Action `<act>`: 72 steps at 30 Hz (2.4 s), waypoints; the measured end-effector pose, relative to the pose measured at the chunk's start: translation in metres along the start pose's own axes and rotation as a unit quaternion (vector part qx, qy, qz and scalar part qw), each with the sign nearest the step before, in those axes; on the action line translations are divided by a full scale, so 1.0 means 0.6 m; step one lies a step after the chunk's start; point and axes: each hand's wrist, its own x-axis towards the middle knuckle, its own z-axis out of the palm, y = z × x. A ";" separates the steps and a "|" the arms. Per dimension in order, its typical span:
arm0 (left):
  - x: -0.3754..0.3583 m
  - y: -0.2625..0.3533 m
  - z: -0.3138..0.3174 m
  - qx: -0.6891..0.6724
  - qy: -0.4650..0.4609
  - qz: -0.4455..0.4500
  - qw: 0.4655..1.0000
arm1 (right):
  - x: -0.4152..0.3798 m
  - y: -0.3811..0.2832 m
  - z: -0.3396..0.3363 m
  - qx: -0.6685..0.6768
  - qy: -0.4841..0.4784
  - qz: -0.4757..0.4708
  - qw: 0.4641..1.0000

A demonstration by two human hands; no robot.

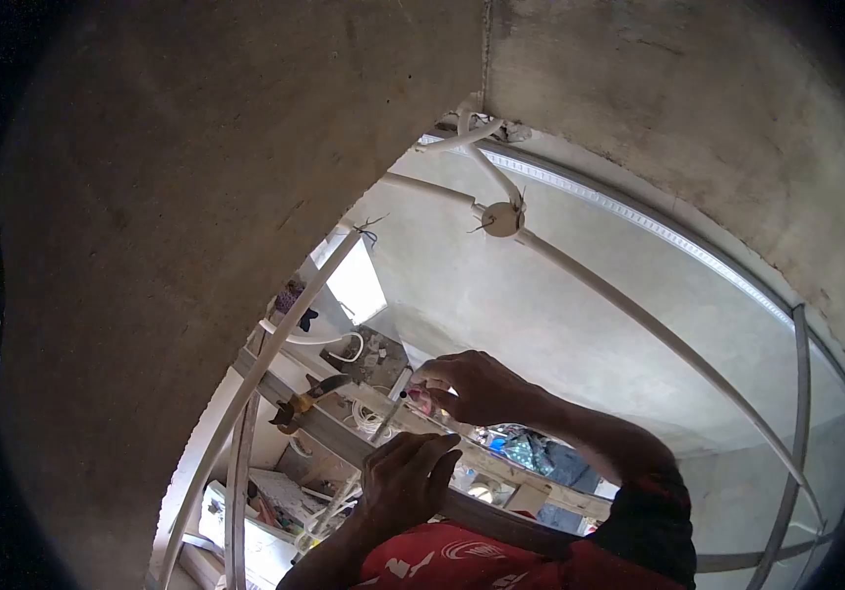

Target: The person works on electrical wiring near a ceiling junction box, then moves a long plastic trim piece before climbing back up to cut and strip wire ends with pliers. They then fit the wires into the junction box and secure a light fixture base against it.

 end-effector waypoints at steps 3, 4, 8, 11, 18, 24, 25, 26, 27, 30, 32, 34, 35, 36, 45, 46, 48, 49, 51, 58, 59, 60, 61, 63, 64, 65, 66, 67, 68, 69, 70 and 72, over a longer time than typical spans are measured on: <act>0.000 0.001 0.001 0.010 -0.030 0.009 0.999 | -0.025 -0.010 0.007 -0.022 -0.032 0.022 0.999; -0.002 0.002 0.001 0.029 -0.055 0.021 0.998 | -0.034 -0.005 0.016 -0.025 -0.023 0.001 0.999; -0.002 0.001 0.008 0.059 -0.113 0.066 0.990 | -0.059 -0.012 0.037 -0.020 -0.063 0.086 0.994; -0.004 0.002 0.010 0.074 -0.126 0.077 0.986 | -0.076 -0.008 0.053 -0.012 -0.060 0.128 0.990; -0.005 0.005 0.013 0.083 -0.116 0.085 0.986 | -0.106 0.012 0.090 0.009 -0.064 0.124 0.990; -0.005 0.017 0.014 0.065 -0.074 0.059 0.993 | -0.100 -0.002 0.073 0.025 -0.058 0.077 0.995; -0.009 0.015 0.017 0.069 -0.070 0.056 0.994 | -0.102 -0.004 0.070 0.011 -0.042 0.069 0.997; -0.011 0.012 0.022 0.075 -0.060 0.049 0.994 | -0.104 -0.005 0.063 -0.005 -0.027 0.060 0.998; -0.013 0.013 0.025 0.082 -0.050 0.041 0.995 | -0.106 -0.011 0.055 -0.008 -0.031 0.054 0.998; -0.016 0.019 0.029 0.084 -0.023 0.033 0.996 | -0.117 -0.032 0.028 -0.014 -0.025 0.075 0.997; -0.016 0.018 0.030 0.095 -0.009 0.037 0.995 | -0.127 -0.026 0.017 -0.017 -0.018 0.043 0.999; -0.015 0.023 0.033 0.090 0.008 0.026 0.996 | -0.134 -0.018 0.009 -0.030 -0.018 0.028 0.999; -0.013 0.025 0.033 0.084 0.023 0.016 0.996 | -0.136 -0.018 0.002 -0.031 -0.018 0.024 0.999; -0.011 0.027 0.034 0.081 0.032 0.014 0.996 | -0.137 -0.020 -0.008 -0.036 -0.006 0.026 0.999; -0.003 0.020 0.039 0.080 0.026 -0.068 0.994 | -0.101 -0.009 -0.210 -0.110 0.325 0.047 0.938; -0.002 0.020 0.039 0.079 0.024 -0.071 0.994 | -0.081 0.013 -0.236 -0.130 0.369 0.038 0.919; 0.000 0.022 0.039 0.102 -0.015 -0.097 0.990 | -0.032 0.065 -0.283 -0.167 0.424 0.031 0.890; -0.002 0.024 0.039 0.100 -0.018 -0.099 0.990 | -0.010 0.085 -0.299 -0.183 0.435 0.032 0.881; 0.004 0.025 0.037 0.091 -0.036 -0.112 0.989 | 0.035 0.123 -0.313 -0.241 0.412 0.084 0.875; 0.015 0.030 0.030 0.107 -0.048 -0.126 0.985 | 0.102 0.164 -0.339 -0.222 0.230 0.146 0.936; 0.018 0.032 0.028 0.105 -0.054 -0.129 0.985 | 0.102 0.167 -0.336 -0.219 0.229 0.149 0.937; 0.018 0.035 0.028 0.102 -0.061 -0.132 0.984 | 0.098 0.171 -0.332 -0.190 0.266 0.147 0.934; 0.018 0.036 0.027 0.101 -0.065 -0.132 0.984 | 0.091 0.164 -0.331 -0.162 0.303 0.145 0.928; 0.022 0.035 0.024 0.099 -0.098 -0.126 0.982 | 0.073 0.145 -0.331 -0.149 0.290 0.177 0.929; 0.027 0.032 0.021 0.100 -0.097 -0.124 0.982 | 0.067 0.143 -0.329 -0.153 0.320 0.172 0.919; 0.034 0.029 0.017 0.076 -0.120 -0.116 0.983 | 0.062 0.142 -0.325 -0.156 0.348 0.165 0.909; 0.043 0.025 0.013 0.053 -0.142 -0.109 0.982 | 0.056 0.140 -0.322 -0.168 0.347 0.170 0.907; 0.057 0.023 0.009 0.054 -0.141 -0.109 0.983 | 0.052 0.137 -0.318 -0.168 0.347 0.168 0.907; 0.078 0.021 0.003 0.036 -0.133 -0.111 0.984 | 0.048 0.134 -0.315 -0.140 0.349 0.171 0.911; 0.105 0.019 -0.001 0.018 -0.125 -0.111 0.986 | 0.044 0.133 -0.314 -0.113 0.352 0.174 0.913; 0.137 0.014 -0.003 0.008 -0.116 -0.115 0.987 | 0.042 0.130 -0.314 -0.112 0.355 0.174 0.912; 0.204 0.001 0.002 0.011 -0.062 -0.080 0.995 | 0.042 0.125 -0.311 -0.094 0.356 0.157 0.916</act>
